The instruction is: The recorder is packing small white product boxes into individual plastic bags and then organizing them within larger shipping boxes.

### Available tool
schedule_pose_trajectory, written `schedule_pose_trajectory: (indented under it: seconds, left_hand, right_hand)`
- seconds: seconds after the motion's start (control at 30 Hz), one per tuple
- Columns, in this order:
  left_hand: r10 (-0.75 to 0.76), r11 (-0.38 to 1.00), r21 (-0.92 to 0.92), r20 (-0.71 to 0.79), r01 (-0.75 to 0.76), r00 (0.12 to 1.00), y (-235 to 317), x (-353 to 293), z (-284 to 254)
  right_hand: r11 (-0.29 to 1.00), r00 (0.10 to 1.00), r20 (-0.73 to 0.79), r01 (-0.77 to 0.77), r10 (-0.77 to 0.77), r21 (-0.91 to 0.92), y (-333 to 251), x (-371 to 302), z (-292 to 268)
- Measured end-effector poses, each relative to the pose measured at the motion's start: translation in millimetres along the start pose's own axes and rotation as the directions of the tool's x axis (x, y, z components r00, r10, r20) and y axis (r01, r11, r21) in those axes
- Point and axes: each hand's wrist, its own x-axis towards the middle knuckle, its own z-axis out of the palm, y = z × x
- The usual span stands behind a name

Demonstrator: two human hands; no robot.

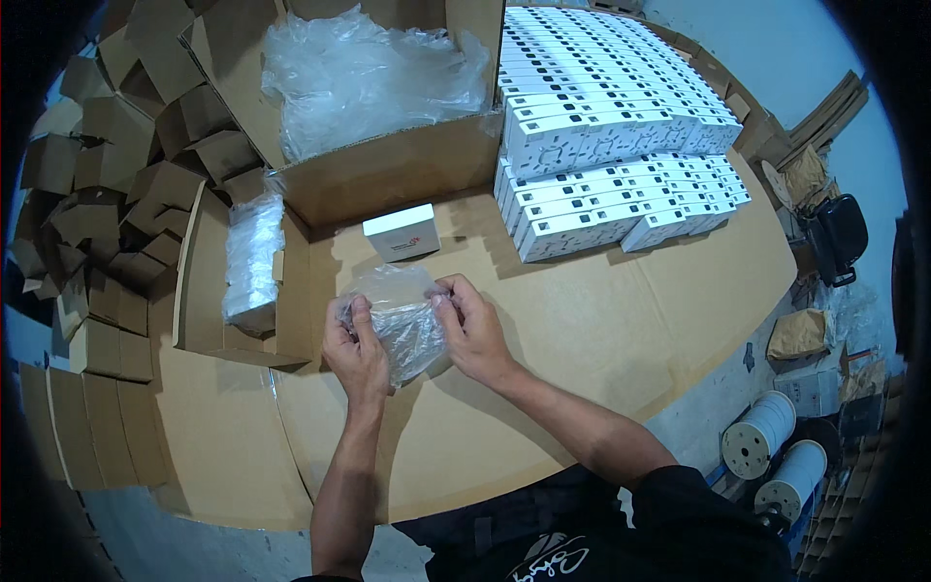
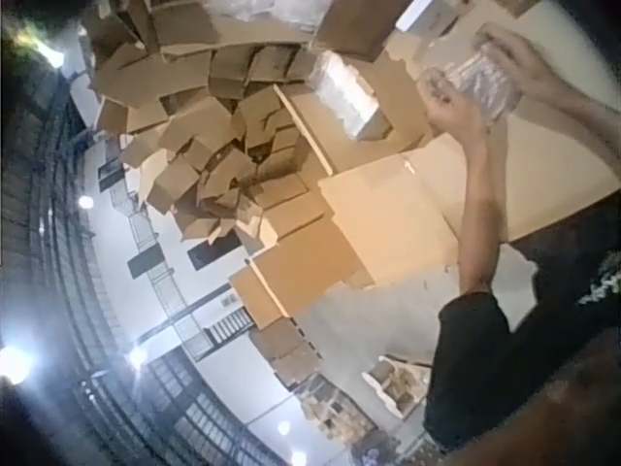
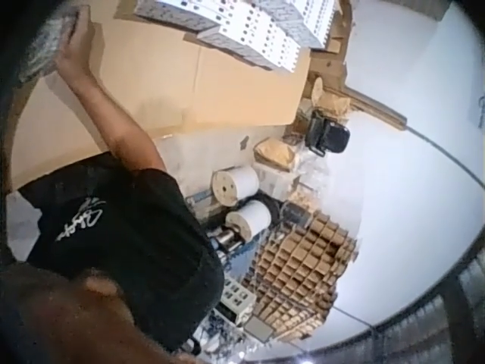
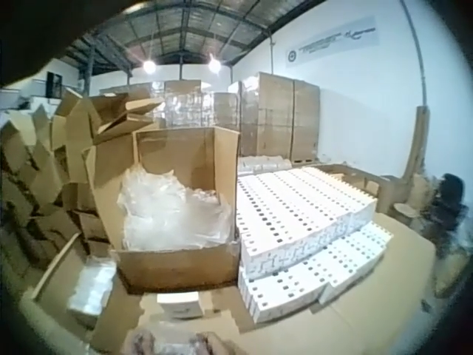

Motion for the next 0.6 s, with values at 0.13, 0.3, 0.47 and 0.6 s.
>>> schedule_pose_trajectory:
  seconds: [0.13, 0.3, 0.47, 0.6]
  left_hand:
    - [-0.076, 0.997, 0.009, 0.034, 0.076, 0.997, -2.7, 0.4, -6.0]
    - [-0.011, 1.0, -0.01, 0.0, 0.011, 1.0, -2.0, 2.4, -4.9]
    - [0.043, 0.999, -0.007, 0.027, -0.043, 0.999, -3.3, 1.3, -6.2]
    - [0.016, 1.0, 0.018, 0.265, -0.021, 0.964, -1.6, -3.7, -5.3]
  right_hand:
    - [0.999, 0.999, 0.041, -0.03, 0.031, -0.022, -8.9, -3.4, -0.7]
    - [0.987, 0.983, 0.089, -0.16, 0.158, 0.015, -2.8, 7.9, -16.3]
    - [0.994, 0.996, 0.044, -0.083, 0.08, 0.067, -10.8, 13.2, -22.4]
    - [0.949, 0.939, 0.281, -0.256, 0.198, 0.186, -7.5, 19.0, -36.9]
